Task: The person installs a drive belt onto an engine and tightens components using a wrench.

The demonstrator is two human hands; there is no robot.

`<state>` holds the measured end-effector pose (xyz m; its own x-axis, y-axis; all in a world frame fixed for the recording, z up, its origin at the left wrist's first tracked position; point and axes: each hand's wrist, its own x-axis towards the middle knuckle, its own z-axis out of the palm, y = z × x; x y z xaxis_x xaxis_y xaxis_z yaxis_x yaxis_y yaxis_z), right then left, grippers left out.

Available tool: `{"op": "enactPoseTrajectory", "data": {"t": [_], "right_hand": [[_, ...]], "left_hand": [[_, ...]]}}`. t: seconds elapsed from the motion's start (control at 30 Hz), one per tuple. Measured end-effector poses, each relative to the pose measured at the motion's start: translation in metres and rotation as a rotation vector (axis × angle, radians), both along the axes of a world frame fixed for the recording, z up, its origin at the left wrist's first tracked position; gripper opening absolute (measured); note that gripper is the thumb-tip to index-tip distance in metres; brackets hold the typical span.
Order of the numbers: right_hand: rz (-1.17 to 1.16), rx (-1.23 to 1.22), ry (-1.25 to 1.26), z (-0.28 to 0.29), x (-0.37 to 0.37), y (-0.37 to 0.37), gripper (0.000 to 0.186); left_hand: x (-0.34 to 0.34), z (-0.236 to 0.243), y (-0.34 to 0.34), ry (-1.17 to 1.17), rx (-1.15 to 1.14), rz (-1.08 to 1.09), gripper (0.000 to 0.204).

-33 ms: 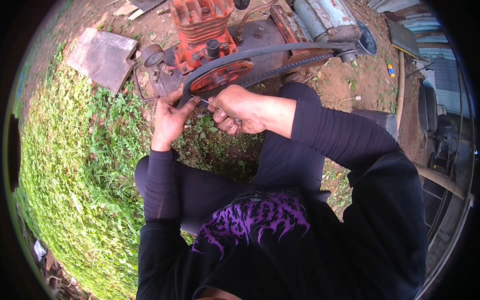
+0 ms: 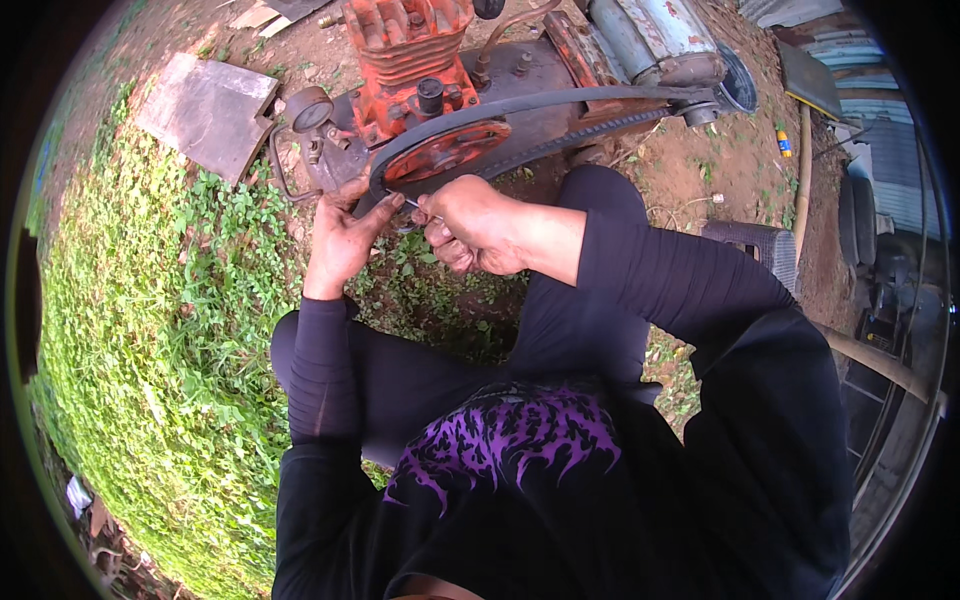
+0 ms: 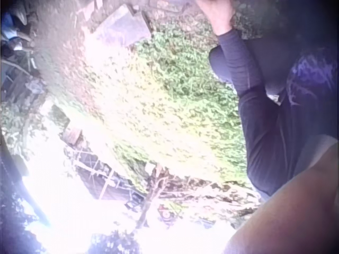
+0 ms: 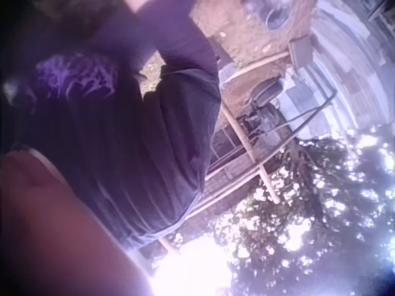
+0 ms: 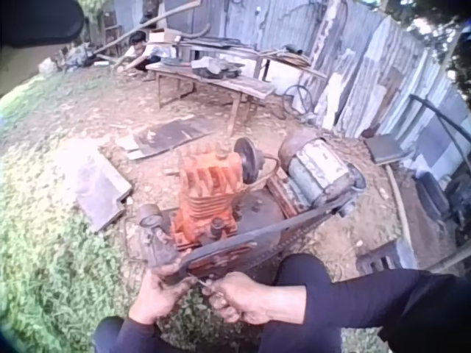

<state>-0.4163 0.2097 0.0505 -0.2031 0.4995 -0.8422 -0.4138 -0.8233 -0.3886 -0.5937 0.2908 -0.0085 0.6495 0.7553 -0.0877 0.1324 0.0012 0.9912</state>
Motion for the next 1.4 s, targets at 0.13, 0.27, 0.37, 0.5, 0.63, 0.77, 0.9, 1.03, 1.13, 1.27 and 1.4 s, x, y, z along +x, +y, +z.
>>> {"op": "enactPoseTrajectory", "data": {"t": [0.13,0.27,0.37,0.5,0.63,0.77,0.9,1.03,1.13,1.27,1.4], "right_hand": [[-0.105,0.239,-0.168,-0.019,-0.026,-0.021,0.027],[-0.07,0.374,-0.319,-0.033,-0.04,-0.023,0.03],[-0.04,0.3,-0.22,-0.03,-0.023,-0.018,0.031],[-0.019,0.44,-0.243,-0.039,-0.017,-0.019,0.036],[0.063,0.758,-0.498,-0.085,-0.01,-0.02,0.04],[-0.067,0.775,-0.506,-0.1,-0.039,-0.028,0.043],[-0.341,0.654,-0.161,-0.093,-0.081,-0.027,0.045],[-0.533,0.53,-0.102,-0.081,-0.11,-0.02,0.047],[-0.58,0.626,-0.082,-0.104,-0.113,-0.014,0.047],[-0.656,0.68,-0.09,-0.116,-0.119,-0.011,0.044],[-0.653,0.656,-0.052,-0.111,-0.123,-0.008,0.045]], "left_hand": [[0.0,0.005,0.003,-0.026,0.236,0.026,0.043],[-0.004,0.001,0.013,0.02,0.472,-0.017,0.042],[-0.006,0.008,0.013,-0.009,0.392,-0.031,0.041],[-0.006,0.011,0.018,0.013,0.409,-0.06,0.04],[-0.006,0.025,0.017,0.103,0.522,-0.057,0.04],[-0.004,0.032,0.023,0.096,0.663,-0.101,0.039],[-0.004,0.043,0.029,0.129,0.862,-0.008,0.037],[-0.007,0.028,0.029,0.06,0.543,-0.057,0.039],[-0.005,0.033,0.03,0.09,0.758,0.065,0.053],[-0.005,0.023,0.026,0.072,0.74,0.188,0.059],[-0.001,0.008,0.021,-0.167,0.569,0.212,0.047]]}}
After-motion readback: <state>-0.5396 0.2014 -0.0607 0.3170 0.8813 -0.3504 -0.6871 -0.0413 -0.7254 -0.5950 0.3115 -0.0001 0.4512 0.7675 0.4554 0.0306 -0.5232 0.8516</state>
